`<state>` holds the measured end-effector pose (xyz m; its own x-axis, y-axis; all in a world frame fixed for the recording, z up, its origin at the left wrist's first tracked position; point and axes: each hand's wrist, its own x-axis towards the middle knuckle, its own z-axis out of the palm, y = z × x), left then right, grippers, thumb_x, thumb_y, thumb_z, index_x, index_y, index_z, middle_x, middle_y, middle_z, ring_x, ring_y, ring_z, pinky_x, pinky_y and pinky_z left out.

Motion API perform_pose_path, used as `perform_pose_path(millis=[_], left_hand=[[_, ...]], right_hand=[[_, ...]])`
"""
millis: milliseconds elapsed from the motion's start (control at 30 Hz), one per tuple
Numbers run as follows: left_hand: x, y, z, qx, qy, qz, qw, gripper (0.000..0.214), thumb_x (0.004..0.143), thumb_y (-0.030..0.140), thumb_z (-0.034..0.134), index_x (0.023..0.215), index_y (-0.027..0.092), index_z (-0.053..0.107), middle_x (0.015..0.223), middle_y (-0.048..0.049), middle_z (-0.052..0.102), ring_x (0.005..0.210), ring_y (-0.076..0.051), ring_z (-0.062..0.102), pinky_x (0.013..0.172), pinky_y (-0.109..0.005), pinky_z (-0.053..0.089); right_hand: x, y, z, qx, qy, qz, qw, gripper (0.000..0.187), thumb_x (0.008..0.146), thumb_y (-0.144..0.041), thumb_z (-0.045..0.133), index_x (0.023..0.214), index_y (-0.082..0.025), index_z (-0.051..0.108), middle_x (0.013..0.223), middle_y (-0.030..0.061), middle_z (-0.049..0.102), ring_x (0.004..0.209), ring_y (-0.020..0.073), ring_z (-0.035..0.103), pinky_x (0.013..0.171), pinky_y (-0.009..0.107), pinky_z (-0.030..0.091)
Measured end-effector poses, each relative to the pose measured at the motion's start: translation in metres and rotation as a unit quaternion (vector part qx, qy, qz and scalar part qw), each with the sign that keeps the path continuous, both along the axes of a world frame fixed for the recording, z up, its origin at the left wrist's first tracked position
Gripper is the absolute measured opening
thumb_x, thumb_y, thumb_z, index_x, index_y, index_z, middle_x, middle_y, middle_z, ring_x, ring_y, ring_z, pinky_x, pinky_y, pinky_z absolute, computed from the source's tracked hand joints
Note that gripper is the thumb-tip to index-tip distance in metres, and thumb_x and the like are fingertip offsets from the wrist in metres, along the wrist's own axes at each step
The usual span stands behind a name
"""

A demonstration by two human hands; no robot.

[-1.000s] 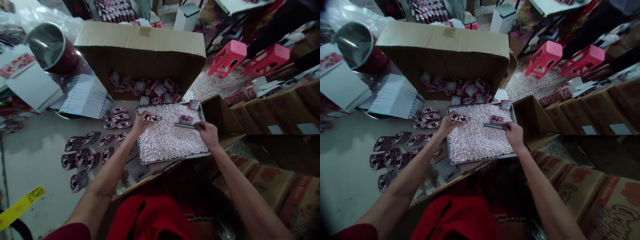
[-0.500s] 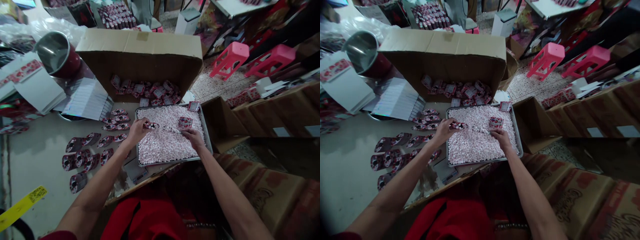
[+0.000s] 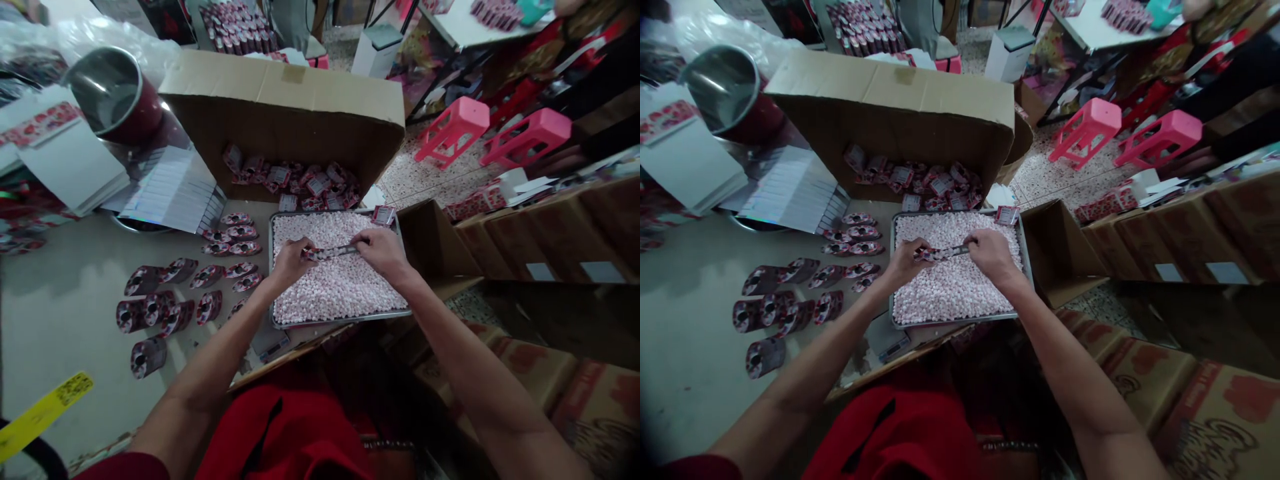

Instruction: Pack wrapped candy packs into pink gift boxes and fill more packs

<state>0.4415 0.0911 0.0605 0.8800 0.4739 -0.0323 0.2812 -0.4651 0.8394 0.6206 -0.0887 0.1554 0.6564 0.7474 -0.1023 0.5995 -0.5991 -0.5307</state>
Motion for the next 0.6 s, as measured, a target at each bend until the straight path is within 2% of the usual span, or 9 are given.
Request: perform_pose_path(millis=[67,133,200,267,333,433,533,600], left_hand=[[0.0,-0.003,0.0,-0.012,-0.01,-0.002,1.0,0.029,0.067,0.018,0.084,0.092,0.023,0.07,0.082,0.0014,0.072,0.078,-0.02,0.063,0.074,-0.032,0.045],[-0.003,-0.003,-0.001,-0.032,-0.027,-0.006,0.999,0.027,0.069,0.021,0.084,0.092,0.023,0.07,0.082,0.0014,0.072,0.079,-0.02,0.064,0.076,-0.032,0.046],[-0.009,0.001,-0.005,-0.069,-0.048,-0.009,0.996,0.027,0.072,0.023,0.083,0.094,0.022,0.069,0.084,0.0011,0.071,0.082,-0.019,0.065,0.078,-0.031,0.048],[-0.017,0.012,-0.011,-0.127,-0.069,-0.001,0.99,0.03,0.073,0.027,0.082,0.099,0.022,0.068,0.092,-0.0003,0.071,0.088,-0.019,0.066,0.08,-0.031,0.051],[-0.025,0.033,-0.017,-0.191,-0.086,0.021,0.978,0.037,0.073,0.033,0.082,0.104,0.021,0.065,0.102,-0.0028,0.072,0.093,-0.019,0.067,0.081,-0.03,0.053],[-0.029,0.089,-0.021,-0.221,-0.1,0.06,0.968,0.047,0.069,0.042,0.084,0.104,0.021,0.061,0.102,-0.0039,0.07,0.091,-0.019,0.066,0.08,-0.03,0.054],[-0.017,0.162,-0.021,-0.156,-0.102,0.096,0.978,0.05,0.064,0.044,0.086,0.099,0.021,0.059,0.096,-0.0028,0.068,0.09,-0.019,0.063,0.081,-0.03,0.053],[-0.005,0.21,-0.024,-0.086,-0.083,0.117,0.986,0.047,0.062,0.041,0.085,0.097,0.021,0.06,0.094,-0.0025,0.069,0.089,-0.019,0.062,0.079,-0.03,0.052]], right_hand=[[-0.011,0.015,0.019,-0.049,-0.059,0.035,0.996,0.021,0.082,-0.018,0.064,0.085,-0.023,0.083,0.079,0.0041,0.078,0.079,0.0209,0.069,0.081,0.031,0.05],[-0.021,0.024,0.037,-0.067,-0.083,0.056,0.993,0.021,0.082,-0.016,0.063,0.085,-0.021,0.083,0.081,0.0062,0.078,0.081,0.0219,0.07,0.083,0.032,0.05],[-0.025,0.019,0.048,-0.036,-0.081,0.057,0.994,0.022,0.084,-0.017,0.061,0.087,-0.022,0.082,0.086,0.006,0.08,0.083,0.022,0.071,0.084,0.033,0.05],[-0.022,-0.006,0.045,0.021,-0.058,0.018,0.998,0.024,0.088,-0.024,0.059,0.091,-0.024,0.083,0.092,0.0047,0.082,0.086,0.0221,0.072,0.084,0.032,0.051],[-0.01,-0.048,0.022,0.057,-0.012,-0.061,0.996,0.027,0.088,-0.037,0.06,0.093,-0.024,0.084,0.093,0.0051,0.082,0.085,0.0234,0.073,0.081,0.032,0.053],[0.015,-0.122,-0.046,0.032,0.099,-0.166,0.981,0.04,0.076,-0.056,0.068,0.086,-0.021,0.084,0.075,0.0073,0.079,0.065,0.0241,0.069,0.062,0.033,0.051],[0.033,-0.177,-0.115,0.019,0.138,-0.22,0.966,0.043,0.066,-0.061,0.073,0.082,-0.023,0.085,0.064,0.0063,0.075,0.056,0.0252,0.066,0.056,0.035,0.049],[0.037,-0.189,-0.146,0.027,0.141,-0.234,0.962,0.039,0.064,-0.061,0.075,0.079,-0.026,0.084,0.07,0.0068,0.078,0.062,0.0273,0.069,0.059,0.037,0.05]])
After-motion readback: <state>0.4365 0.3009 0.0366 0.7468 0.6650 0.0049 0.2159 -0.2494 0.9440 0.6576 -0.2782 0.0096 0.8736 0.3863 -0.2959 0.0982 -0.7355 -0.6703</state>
